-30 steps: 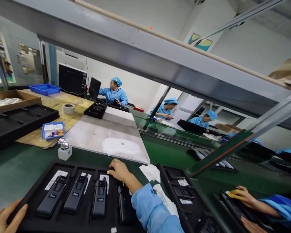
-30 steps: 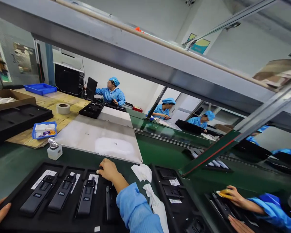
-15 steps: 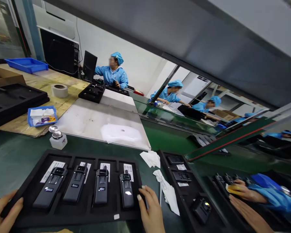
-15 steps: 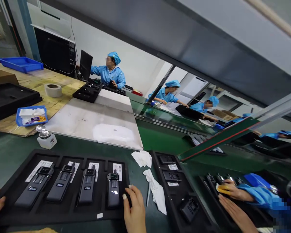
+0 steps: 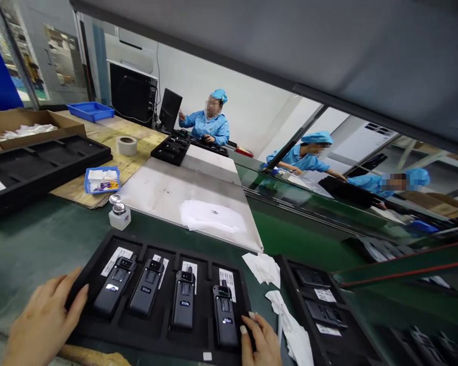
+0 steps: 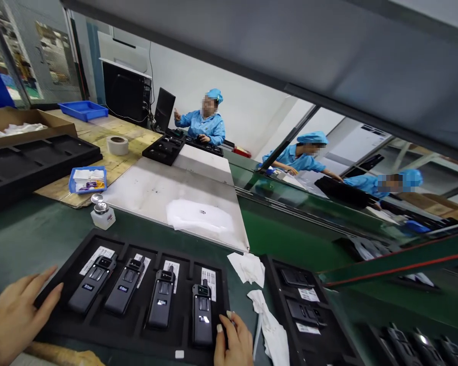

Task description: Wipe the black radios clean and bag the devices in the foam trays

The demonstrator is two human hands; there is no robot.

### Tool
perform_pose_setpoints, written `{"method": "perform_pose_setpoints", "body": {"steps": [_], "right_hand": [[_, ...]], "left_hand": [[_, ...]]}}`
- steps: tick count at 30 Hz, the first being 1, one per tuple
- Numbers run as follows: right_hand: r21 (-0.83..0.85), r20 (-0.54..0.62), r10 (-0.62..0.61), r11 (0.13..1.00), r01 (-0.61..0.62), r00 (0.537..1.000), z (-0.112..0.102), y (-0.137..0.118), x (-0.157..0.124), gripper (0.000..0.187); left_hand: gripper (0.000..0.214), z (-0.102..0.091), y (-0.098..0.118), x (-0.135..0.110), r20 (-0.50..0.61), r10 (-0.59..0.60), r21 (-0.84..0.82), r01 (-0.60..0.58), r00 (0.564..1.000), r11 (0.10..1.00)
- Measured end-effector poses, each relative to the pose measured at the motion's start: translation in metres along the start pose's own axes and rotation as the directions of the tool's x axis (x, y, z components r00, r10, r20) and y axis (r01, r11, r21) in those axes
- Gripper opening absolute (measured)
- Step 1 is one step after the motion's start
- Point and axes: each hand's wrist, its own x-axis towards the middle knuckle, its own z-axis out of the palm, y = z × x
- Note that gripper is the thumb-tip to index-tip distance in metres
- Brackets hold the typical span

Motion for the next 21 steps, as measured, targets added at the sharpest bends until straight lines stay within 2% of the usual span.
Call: {"method": "perform_pose_setpoints", "body": {"steps": [2,4,6,8,12,18,21], "right_hand": [[-0.004,0.008,-0.014,1.000,0.014,1.000,0.002,0.007,-0.002,0.046],[-0.003,0.007,0.002,1.000,-0.002,1.000,0.003,0.010,-0.004,0.047],[0.004,0.009,0.023,1.000,-0.023,1.000,0.002,0.009,-0.005,0.049],[0.020,0.007,0.037,0.999,-0.037,0.999,0.001,0.005,-0.005,0.049],[0.033,-0.008,0.046,0.998,-0.046,0.999,-0.001,0.001,-0.004,0.048],[0.034,-0.031,0.007,0.999,-0.006,0.999,0.001,0.004,-0.005,0.044],[-0.015,-0.044,-0.030,0.999,0.029,0.999,0.001,0.005,-0.006,0.043]], "left_hand": [[0.056,-0.010,0.033,0.004,0.028,0.117,0.009,-0.117,0.993,0.993],[0.056,-0.013,0.064,0.009,0.116,0.173,0.052,-0.179,0.978,0.982],[0.058,-0.010,0.087,0.015,0.223,0.176,0.112,-0.205,0.959,0.972],[0.063,-0.006,0.100,0.021,0.296,0.144,0.161,-0.198,0.944,0.967],[0.069,-0.004,0.100,0.034,0.343,0.107,0.168,-0.173,0.933,0.970],[0.075,-0.012,0.088,0.055,0.217,0.059,0.136,-0.090,0.974,0.987],[0.074,-0.007,0.089,0.064,0.239,0.092,0.169,-0.135,0.967,0.976]]}}
